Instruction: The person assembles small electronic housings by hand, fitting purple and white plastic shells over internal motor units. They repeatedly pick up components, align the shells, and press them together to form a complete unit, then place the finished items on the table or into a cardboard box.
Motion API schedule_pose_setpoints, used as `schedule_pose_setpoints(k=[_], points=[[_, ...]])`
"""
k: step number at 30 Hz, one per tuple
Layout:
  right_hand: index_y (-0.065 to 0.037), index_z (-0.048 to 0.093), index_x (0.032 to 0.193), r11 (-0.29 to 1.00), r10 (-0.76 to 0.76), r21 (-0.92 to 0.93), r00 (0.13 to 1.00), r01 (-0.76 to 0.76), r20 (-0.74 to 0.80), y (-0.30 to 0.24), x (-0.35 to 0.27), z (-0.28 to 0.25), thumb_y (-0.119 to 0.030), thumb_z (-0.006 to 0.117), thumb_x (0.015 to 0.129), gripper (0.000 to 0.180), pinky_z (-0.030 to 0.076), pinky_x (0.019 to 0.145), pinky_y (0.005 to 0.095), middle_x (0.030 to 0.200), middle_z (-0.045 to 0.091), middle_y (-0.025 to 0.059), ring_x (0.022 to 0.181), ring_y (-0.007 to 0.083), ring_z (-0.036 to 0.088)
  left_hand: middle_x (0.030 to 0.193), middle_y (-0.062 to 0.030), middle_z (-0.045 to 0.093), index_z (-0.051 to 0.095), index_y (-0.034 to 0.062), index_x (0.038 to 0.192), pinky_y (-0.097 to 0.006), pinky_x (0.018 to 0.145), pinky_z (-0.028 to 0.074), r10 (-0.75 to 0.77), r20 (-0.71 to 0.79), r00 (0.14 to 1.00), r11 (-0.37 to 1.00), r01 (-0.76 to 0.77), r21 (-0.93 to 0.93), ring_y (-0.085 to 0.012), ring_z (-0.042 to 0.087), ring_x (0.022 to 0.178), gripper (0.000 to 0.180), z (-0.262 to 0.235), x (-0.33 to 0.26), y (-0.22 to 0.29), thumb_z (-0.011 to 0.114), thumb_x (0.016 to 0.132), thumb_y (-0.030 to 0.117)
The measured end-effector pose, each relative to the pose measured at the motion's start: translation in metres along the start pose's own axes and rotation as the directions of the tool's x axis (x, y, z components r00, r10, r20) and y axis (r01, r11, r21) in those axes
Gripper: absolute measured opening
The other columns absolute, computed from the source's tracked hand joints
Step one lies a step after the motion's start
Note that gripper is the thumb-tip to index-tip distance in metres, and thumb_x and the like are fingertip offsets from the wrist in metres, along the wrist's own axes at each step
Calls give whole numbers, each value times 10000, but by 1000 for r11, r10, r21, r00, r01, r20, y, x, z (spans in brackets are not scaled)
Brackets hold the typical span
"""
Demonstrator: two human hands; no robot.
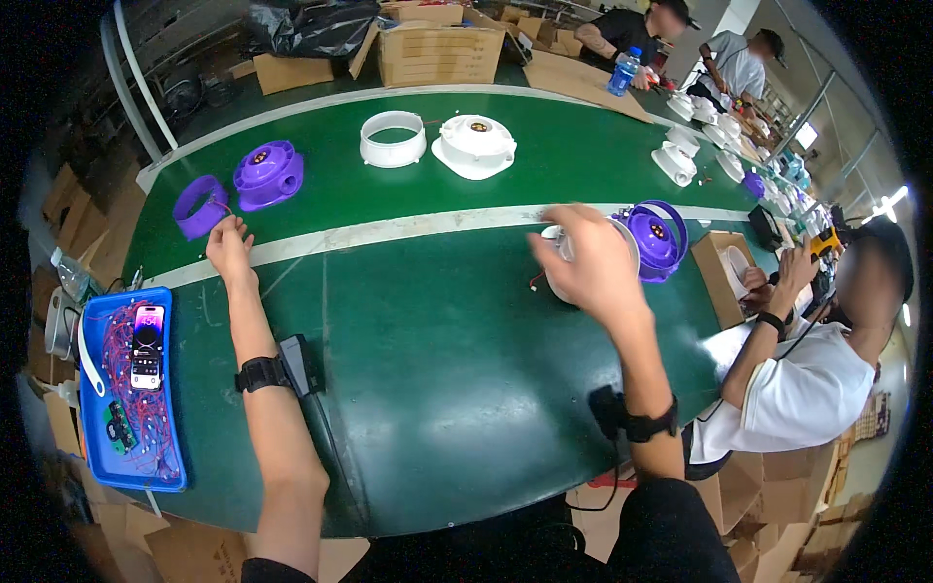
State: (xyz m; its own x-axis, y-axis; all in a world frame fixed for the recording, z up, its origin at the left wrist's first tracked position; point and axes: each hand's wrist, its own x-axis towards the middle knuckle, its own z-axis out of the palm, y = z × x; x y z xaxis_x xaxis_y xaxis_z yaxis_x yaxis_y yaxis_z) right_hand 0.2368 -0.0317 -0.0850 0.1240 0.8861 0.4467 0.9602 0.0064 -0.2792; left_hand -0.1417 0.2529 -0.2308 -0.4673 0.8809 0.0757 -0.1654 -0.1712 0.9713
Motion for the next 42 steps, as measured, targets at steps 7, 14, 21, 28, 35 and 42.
schedule_pose_setpoints(k=[7, 14, 21, 28, 35, 42], points=[[-14, 622, 1137, 990, 135, -25, 984, -139, -119, 106, -52, 2, -199, 677, 838, 357, 494, 875, 467, 1092, 594, 233, 988, 420, 606, 955, -35, 674, 651, 52, 1048, -286, 712, 523, 35, 95, 995, 997, -42, 69, -133, 632, 869, 201, 21, -7, -15, 589, 956, 219], [-88, 668, 1078, 989, 95, 120, 995, -90, -36, 34, -39, 22, -125, 655, 824, 258, 517, 815, 455, 1026, 595, 186, 942, 386, 630, 866, -34, 678, 649, 34, 1001, -246, 597, 506, 89, 55, 995, 989, -95, 115, -95, 619, 744, 147, 6, -5, 0, 586, 963, 162], [-63, 722, 1036, 895, -93, 443, 993, 55, 66, -25, -23, 31, 65, 532, 786, 339, 530, 792, 411, 1115, 628, 209, 926, 368, 647, 863, -46, 683, 649, 25, 1002, -251, 576, 511, 104, 92, 990, 986, -115, 121, -104, 627, 747, 129, 14, -10, -5, 580, 948, 119], [-81, 761, 1019, 643, -449, 679, 893, 354, -40, -79, 40, -38, 99, 489, 714, 447, 480, 701, 307, 1098, 650, 133, 824, 222, 622, 870, -54, 680, 651, 27, 1015, -260, 572, 520, 104, 92, 990, 983, -116, 139, -113, 625, 756, 133, 7, -7, -4, 563, 946, 99], [12, 728, 1077, 530, -461, 695, 853, 486, -245, -90, 47, -58, 99, 445, 638, 529, 493, 675, 281, 1186, 645, 189, 863, 224, 650, 900, -36, 682, 653, 52, 1039, -242, 595, 509, 129, 175, 976, 968, -162, 191, -102, 630, 779, 144, -13, 5, 15, 553, 961, 120], [-2, 700, 895, 634, -460, 524, 822, 568, -334, -80, 47, -61, 135, 516, 681, 314, 475, 679, 288, 1190, 637, 212, 840, 218, 645, 1139, -139, 641, 515, -3, 1303, -307, 775, 536, 310, 779, 545, 911, -405, -79, -200, 651, 963, 437, 25, -138, 228, 587, 953, 249]])
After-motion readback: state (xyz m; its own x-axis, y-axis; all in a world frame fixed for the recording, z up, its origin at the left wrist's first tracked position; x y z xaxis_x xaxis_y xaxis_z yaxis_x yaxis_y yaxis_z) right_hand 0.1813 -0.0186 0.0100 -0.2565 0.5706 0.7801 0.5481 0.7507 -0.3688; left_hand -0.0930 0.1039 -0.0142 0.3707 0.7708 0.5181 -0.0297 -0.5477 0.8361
